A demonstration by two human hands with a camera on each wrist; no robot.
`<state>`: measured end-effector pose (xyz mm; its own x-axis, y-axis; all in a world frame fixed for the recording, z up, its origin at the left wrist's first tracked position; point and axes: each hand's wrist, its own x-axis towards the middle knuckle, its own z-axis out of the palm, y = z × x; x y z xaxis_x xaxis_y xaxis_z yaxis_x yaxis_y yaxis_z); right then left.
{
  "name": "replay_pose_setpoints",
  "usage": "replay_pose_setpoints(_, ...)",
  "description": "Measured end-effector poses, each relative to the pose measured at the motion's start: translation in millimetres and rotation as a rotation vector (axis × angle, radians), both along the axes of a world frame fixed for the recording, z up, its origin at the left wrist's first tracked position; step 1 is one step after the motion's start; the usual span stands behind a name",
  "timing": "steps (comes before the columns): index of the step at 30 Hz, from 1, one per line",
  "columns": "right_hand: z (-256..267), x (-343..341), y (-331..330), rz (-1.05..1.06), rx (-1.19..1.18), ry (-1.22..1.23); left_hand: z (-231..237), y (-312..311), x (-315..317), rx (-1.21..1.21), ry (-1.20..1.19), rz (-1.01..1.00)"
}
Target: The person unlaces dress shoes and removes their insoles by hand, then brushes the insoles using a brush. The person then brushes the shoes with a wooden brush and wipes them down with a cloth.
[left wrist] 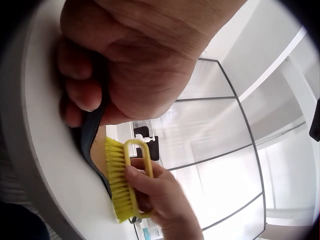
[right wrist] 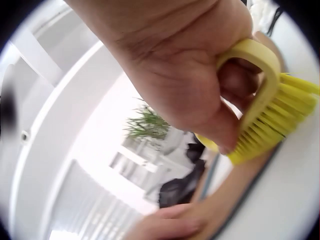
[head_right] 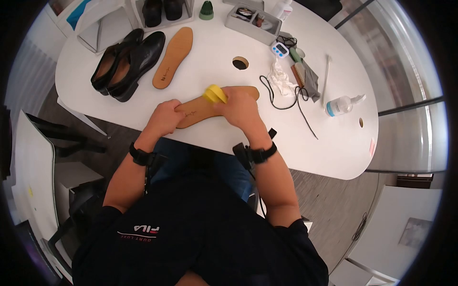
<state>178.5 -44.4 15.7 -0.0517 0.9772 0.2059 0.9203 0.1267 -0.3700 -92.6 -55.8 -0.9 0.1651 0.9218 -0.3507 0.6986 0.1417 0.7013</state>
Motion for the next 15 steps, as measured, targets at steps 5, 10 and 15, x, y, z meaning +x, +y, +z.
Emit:
replay_pose_setpoints(5,11,20,21,-0.264,-0.08,-0.252,-10,-6,-4,0.099,0.011,0.007)
replay_pose_setpoints(10,20,-17,2,0.051,-0.06,0.105,5,-2,1,-0.072,-0.003,0.029)
replay_pose_setpoints(15,8,22,27,-0.321,-0.015,-0.278,-13,-4,-1,0.139,0.07,0.002)
